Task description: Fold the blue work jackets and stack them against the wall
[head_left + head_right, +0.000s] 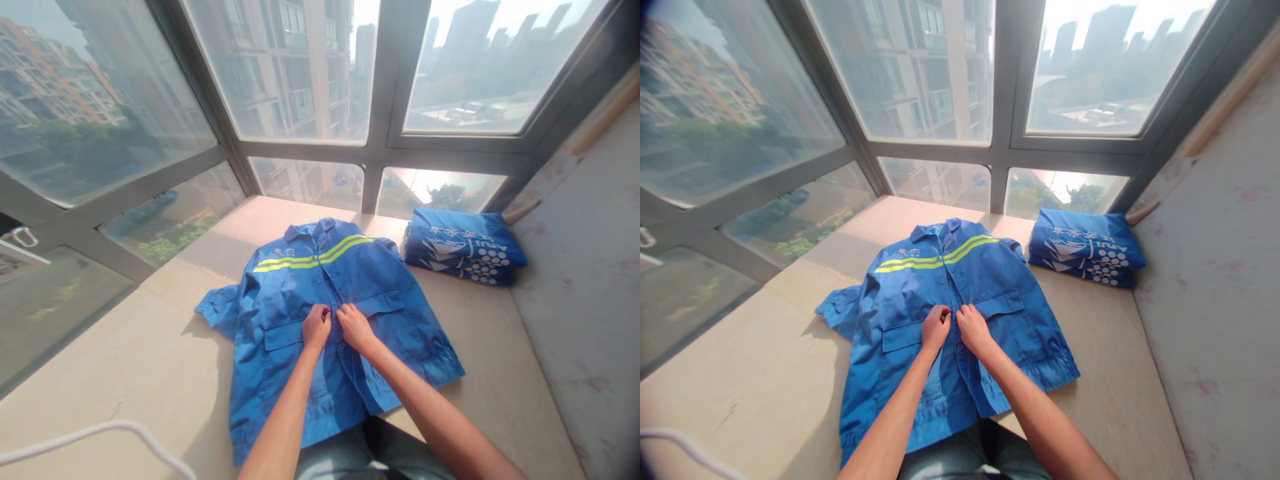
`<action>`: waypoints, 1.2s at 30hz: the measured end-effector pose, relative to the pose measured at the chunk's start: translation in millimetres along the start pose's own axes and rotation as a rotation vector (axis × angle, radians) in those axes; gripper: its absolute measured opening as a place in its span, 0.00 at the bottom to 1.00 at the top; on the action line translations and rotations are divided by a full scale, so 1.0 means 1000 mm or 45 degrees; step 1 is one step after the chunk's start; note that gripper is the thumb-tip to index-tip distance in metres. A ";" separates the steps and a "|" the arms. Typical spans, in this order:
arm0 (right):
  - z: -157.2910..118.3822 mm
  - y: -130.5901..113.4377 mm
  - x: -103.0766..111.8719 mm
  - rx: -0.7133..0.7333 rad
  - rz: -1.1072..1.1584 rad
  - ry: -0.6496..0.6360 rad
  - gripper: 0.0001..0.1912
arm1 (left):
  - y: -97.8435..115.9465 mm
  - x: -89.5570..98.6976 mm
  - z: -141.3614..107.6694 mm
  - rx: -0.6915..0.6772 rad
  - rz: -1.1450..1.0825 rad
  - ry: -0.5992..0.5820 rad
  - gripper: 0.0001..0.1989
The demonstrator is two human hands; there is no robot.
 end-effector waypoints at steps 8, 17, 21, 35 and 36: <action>0.023 0.001 0.002 -0.326 0.020 0.021 0.15 | -0.008 -0.002 0.001 -0.005 -0.063 0.007 0.08; 0.019 0.014 -0.004 -0.448 0.390 0.157 0.13 | -0.007 0.001 0.003 0.031 -0.050 0.017 0.08; 0.022 0.012 -0.006 -0.335 0.510 0.183 0.14 | -0.009 0.000 0.003 0.046 -0.037 -0.006 0.08; 0.019 0.015 -0.022 -0.192 0.593 0.153 0.14 | -0.003 0.002 0.015 0.096 0.127 -0.168 0.09; 0.018 0.015 -0.021 -0.184 0.599 0.155 0.15 | -0.002 0.003 0.018 0.092 0.145 -0.193 0.09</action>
Point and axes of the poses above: each hand's wrist, its own z-axis towards the middle knuckle, its own x-axis out of the back of the hand, y = z × x, the point moved 9 cm from there along z, towards the middle knuckle, and after that the axes turned 5 degrees about -x, right-handed, at the moved point
